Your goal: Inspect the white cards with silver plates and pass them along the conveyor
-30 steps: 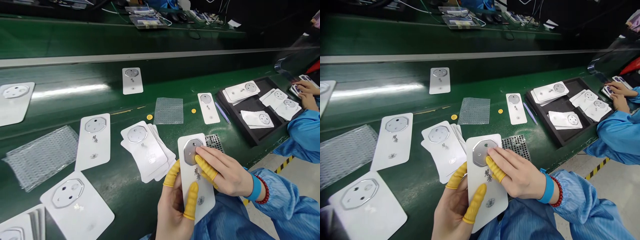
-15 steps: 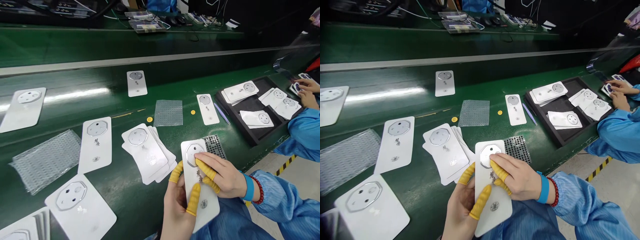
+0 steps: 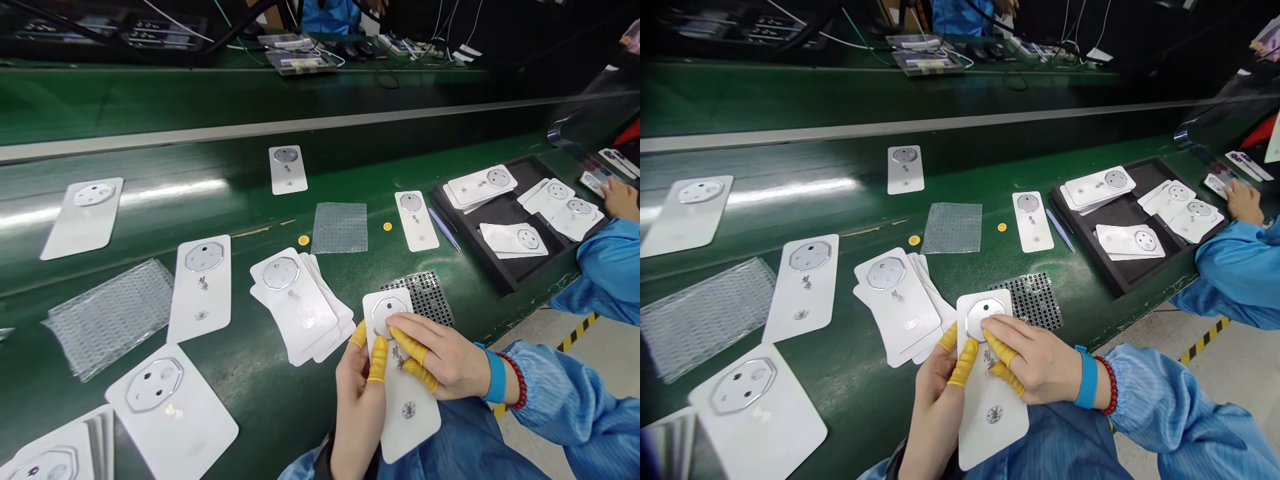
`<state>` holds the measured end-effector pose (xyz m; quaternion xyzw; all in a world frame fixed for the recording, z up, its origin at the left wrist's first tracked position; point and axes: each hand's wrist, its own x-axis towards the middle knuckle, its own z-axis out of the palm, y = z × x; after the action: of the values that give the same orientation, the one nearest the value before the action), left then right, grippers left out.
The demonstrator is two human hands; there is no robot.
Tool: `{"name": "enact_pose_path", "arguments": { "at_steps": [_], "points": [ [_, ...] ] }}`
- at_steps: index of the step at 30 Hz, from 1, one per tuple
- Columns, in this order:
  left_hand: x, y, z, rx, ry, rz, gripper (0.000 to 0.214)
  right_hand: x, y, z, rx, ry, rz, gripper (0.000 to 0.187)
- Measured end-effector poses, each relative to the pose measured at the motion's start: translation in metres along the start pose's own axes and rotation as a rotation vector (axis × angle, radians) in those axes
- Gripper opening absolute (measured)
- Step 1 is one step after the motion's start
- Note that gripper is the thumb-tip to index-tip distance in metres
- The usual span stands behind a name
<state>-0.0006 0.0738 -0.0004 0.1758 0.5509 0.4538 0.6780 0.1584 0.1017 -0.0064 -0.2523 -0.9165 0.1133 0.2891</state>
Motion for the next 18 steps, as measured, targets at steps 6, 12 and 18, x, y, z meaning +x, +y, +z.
{"name": "enact_pose_path", "arguments": {
  "at_steps": [6, 12, 18],
  "points": [
    [0.002, 0.011, -0.007, -0.031, -0.041, 0.106, 0.045, -0.001, 0.004, -0.005, 0.211, 0.195, 0.119, 0.037],
    [0.014, 0.01, -0.014, -0.039, -0.061, 0.244, 0.03, -0.01, 0.007, -0.002, 0.299, 0.257, 0.278, 0.037],
    [0.03, -0.027, -0.004, 0.123, -0.109, 0.246, 0.049, -0.006, 0.015, 0.025, 0.295, 0.166, 0.308, 0.046]
  ]
}}
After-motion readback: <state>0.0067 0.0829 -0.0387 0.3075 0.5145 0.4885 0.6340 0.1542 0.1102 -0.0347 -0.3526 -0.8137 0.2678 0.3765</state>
